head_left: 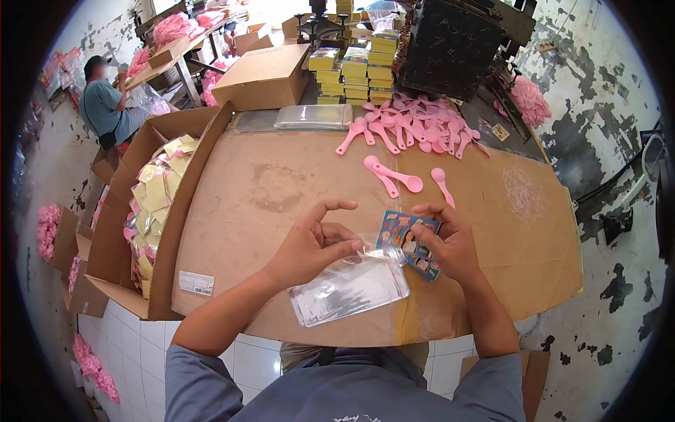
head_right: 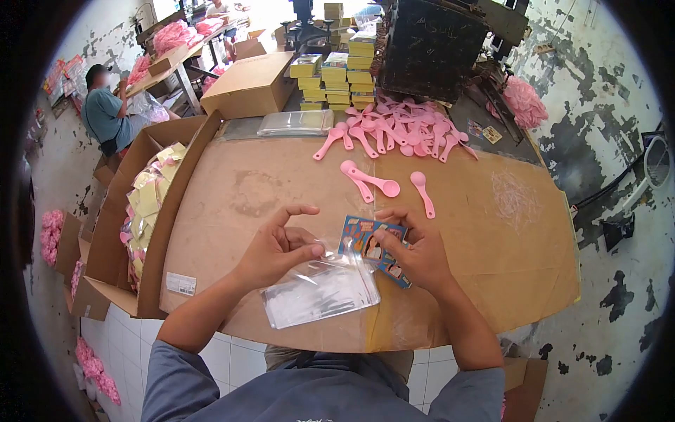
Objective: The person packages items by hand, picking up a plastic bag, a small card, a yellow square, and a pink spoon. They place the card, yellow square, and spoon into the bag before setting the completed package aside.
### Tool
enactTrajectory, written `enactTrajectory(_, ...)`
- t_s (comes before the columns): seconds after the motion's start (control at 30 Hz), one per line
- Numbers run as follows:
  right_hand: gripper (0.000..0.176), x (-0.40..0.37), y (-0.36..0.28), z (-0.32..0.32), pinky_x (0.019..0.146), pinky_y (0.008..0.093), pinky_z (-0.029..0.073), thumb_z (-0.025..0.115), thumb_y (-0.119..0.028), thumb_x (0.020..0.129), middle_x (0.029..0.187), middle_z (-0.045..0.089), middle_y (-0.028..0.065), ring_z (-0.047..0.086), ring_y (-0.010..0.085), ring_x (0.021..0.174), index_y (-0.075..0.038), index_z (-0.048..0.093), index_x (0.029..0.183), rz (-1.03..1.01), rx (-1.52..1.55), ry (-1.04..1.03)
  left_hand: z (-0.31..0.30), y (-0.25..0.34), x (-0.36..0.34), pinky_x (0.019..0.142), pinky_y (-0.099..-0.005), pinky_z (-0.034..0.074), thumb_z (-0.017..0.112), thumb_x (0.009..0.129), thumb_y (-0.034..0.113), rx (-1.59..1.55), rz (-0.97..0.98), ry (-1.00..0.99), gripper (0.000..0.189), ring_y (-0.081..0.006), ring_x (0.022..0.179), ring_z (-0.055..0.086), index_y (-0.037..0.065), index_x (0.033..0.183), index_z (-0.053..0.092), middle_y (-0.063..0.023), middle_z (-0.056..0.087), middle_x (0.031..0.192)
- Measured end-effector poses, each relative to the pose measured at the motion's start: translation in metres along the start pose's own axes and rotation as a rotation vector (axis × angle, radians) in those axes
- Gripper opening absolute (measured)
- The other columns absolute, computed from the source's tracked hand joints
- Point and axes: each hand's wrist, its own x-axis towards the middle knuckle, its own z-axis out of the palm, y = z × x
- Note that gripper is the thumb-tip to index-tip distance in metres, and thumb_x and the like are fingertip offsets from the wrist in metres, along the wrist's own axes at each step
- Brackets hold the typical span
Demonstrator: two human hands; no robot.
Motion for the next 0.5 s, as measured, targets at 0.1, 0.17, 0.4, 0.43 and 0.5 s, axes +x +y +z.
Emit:
enactTrajectory(0.1,0.021,-0.001,0.004,0.001,0.082,0.0294,0.055,0.074,-0.002,0.092,0.103,0.072,0.0041,0.068,0.0105,0.095,-0.002,0.070,0.113,-0.090,0.017,0.046,0.005,-0.007,0.000,0.085,-0.0288,0.058,0.069,0.100,0.006,0.018,-0.009,0.003,0.059,-0.0161,0.095,0.074,0.003,0.149,0.036,-0.0146,0.077,0.099)
enactTrajectory(0.17,0.023,-0.001,0.004,0.000,0.080,0.0291,0.055,0.075,-0.003,0.091,0.102,0.072,0.0050,0.068,0.0106,0.092,-0.003,0.070,0.113,-0.197,-0.201,-0.047,0.008,-0.002,-0.001,0.084,-0.0286,0.058,0.070,0.100,0.006,0.080,-0.041,0.004,0.061,-0.0152,0.095,0.074,0.003,0.151,0.036,-0.0144,0.077,0.101)
enactTrajectory(0.4,0.027,-0.007,0.000,0.020,0.079,0.0246,0.053,0.073,-0.003,0.095,0.102,0.071,0.0054,0.067,0.0081,0.090,0.000,0.066,0.121,-0.065,-0.328,-0.245,0.015,-0.010,-0.006,0.083,-0.0286,0.058,0.069,0.101,0.008,0.466,0.083,-0.084,0.062,-0.0129,0.095,0.072,0.003,0.153,0.037,-0.0142,0.077,0.102)
enactTrajectory(0.43,0.030,-0.008,0.001,0.022,0.075,0.0252,0.053,0.075,-0.004,0.093,0.098,0.071,0.0052,0.066,0.0079,0.086,-0.002,0.067,0.122,-0.054,-0.258,-0.202,0.017,-0.008,-0.007,0.083,-0.0285,0.058,0.069,0.101,0.007,0.455,0.064,-0.070,0.061,-0.0127,0.096,0.072,0.003,0.153,0.038,-0.0138,0.077,0.102)
enactTrajectory(0.5,0.035,-0.008,0.003,0.027,0.069,0.0262,0.052,0.078,-0.007,0.090,0.092,0.072,0.0047,0.065,0.0074,0.079,-0.005,0.070,0.124,-0.032,-0.118,-0.120,0.018,-0.005,-0.008,0.084,-0.0282,0.058,0.069,0.101,0.006,0.435,0.027,-0.037,0.059,-0.0124,0.097,0.072,0.003,0.152,0.040,-0.0130,0.076,0.102)
